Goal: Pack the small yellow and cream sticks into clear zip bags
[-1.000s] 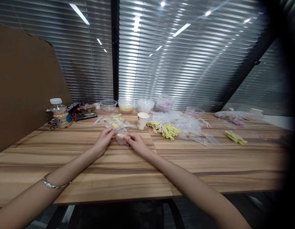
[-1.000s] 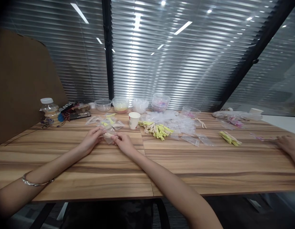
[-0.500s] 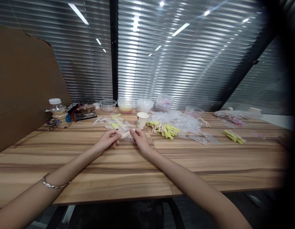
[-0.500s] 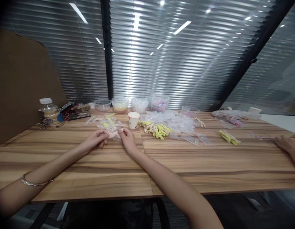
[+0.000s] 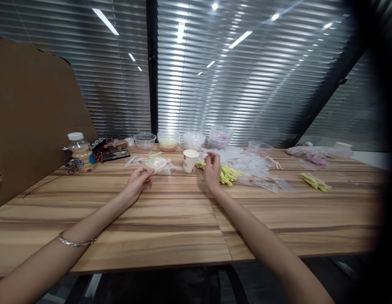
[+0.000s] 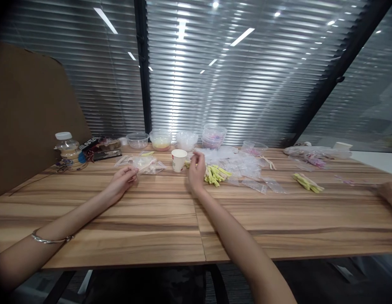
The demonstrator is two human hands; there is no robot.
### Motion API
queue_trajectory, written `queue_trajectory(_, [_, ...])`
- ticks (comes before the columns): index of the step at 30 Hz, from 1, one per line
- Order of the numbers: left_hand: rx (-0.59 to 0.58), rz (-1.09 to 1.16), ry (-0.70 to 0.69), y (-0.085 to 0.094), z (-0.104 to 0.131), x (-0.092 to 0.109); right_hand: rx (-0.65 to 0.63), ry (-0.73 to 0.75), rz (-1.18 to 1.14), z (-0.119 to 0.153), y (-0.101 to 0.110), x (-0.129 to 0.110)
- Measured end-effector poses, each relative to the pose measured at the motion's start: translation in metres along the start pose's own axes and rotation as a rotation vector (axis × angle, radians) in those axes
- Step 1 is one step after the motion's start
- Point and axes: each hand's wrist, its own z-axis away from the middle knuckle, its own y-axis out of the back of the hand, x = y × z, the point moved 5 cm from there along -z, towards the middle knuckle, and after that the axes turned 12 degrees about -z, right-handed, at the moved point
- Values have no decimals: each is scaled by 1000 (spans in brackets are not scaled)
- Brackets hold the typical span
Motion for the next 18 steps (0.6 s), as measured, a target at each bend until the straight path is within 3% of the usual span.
queue_trajectory(3, [39, 71, 52, 9, -5, -5, 89, -1, 226, -21, 26, 24])
queue_trajectory(8, [57, 130, 94, 17, -10, -12, -183, -152, 609, -29, 28, 59])
queue_trajectory(13, [55, 152, 102, 19, -11, -14, -452, -90, 866, -12, 8, 60])
queue_trajectory(18, [69, 187, 135, 22, -14, -18, -530, 27, 1016, -5, 6, 52])
